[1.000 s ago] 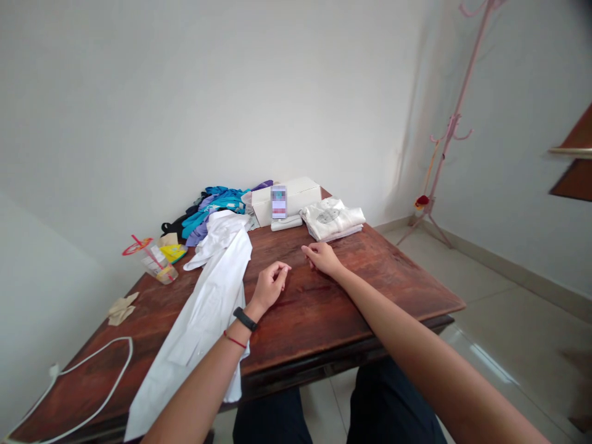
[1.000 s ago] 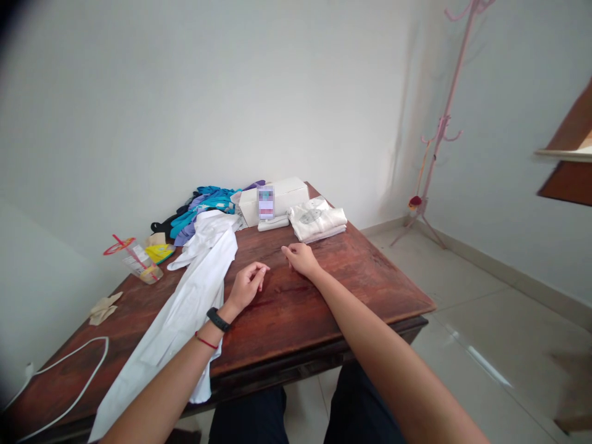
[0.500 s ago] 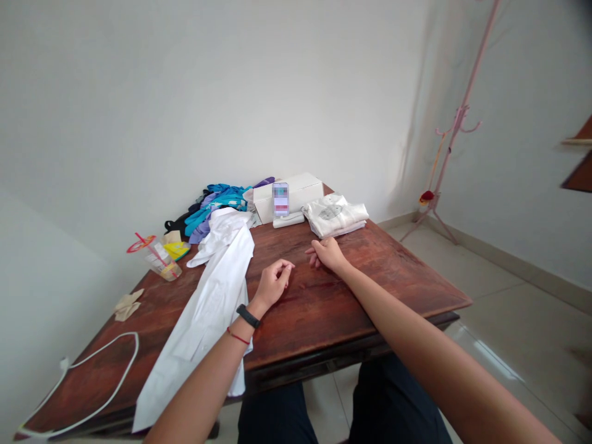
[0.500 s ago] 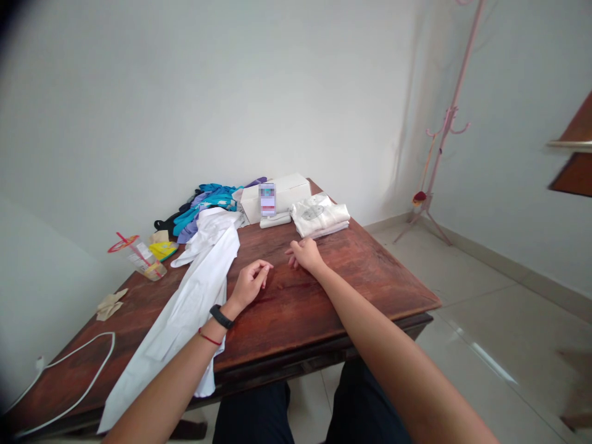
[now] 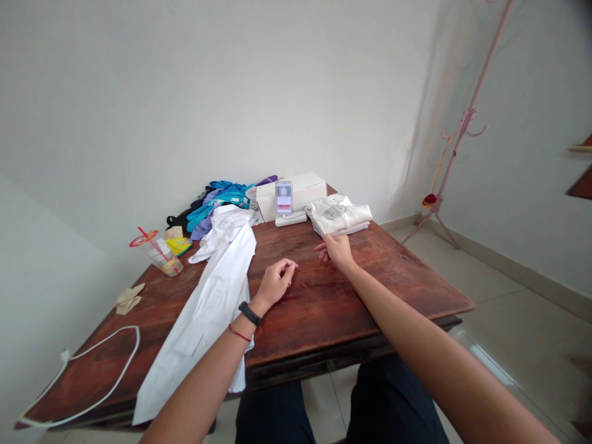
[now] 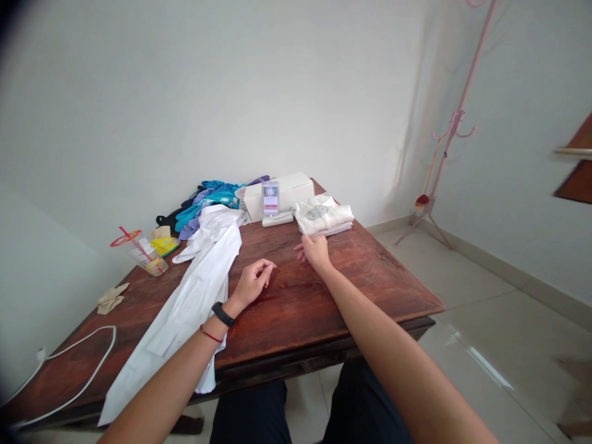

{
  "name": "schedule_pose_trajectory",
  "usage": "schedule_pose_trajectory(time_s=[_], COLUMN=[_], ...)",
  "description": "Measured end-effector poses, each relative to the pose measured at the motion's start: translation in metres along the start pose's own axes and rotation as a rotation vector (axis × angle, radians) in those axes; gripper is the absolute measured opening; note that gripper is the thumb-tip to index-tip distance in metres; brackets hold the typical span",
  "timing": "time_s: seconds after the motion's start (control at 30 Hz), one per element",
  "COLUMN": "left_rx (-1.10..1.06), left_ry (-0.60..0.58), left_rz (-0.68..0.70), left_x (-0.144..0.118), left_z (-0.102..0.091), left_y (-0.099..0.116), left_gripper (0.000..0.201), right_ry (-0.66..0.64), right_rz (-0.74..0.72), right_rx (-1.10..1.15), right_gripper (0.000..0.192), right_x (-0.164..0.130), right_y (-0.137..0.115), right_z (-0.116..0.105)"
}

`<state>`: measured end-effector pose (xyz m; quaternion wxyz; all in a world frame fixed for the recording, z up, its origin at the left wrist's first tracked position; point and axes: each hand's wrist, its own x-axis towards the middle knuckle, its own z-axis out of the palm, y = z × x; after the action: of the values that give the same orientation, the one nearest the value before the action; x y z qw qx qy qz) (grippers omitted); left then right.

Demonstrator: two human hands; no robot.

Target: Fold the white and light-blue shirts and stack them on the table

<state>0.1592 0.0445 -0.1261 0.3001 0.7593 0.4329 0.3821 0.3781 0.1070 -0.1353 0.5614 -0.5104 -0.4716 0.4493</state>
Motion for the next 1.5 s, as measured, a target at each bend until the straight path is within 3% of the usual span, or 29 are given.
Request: schedule_pose_trajectory(time_s=[0.4, 0.9, 1.13, 1.3, 1.5], left_rx=[0.003, 0.024, 0.406, 0.626, 0.945], left_ry=[0.002, -0.007, 0.166, 0.135, 0.096], left_rz=[-0.006, 0.017, 0.047, -0.099, -0.504], left_x=[0.000, -0.001, 0.003, 0.006, -0.010], left_z=[0.001, 0.002, -0.004, -0.031, -0.108], left_y=[0.002, 0.000, -0.004, -0.011, -0.030], left_gripper=[0.031, 0.030, 0.025, 0.022, 0.072], right_ry=[-0.203, -0.243, -0.251, -0.251, -0.256], right_rz=[-0.137, -0.152, -0.134, -0.127, -0.129], right_rx=[-0.179, -0.247, -0.258, -0.264, -0.252], right_gripper=[0.047, 0.053, 0.055, 0.054, 0.052], right_x=[-0.007, -0.008, -0.003, -0.003, 0.000], right_y=[0.003, 0.006, 0.011, 0.010, 0.011], right_z=[0.006, 0.007, 0.006, 0.005, 0.004])
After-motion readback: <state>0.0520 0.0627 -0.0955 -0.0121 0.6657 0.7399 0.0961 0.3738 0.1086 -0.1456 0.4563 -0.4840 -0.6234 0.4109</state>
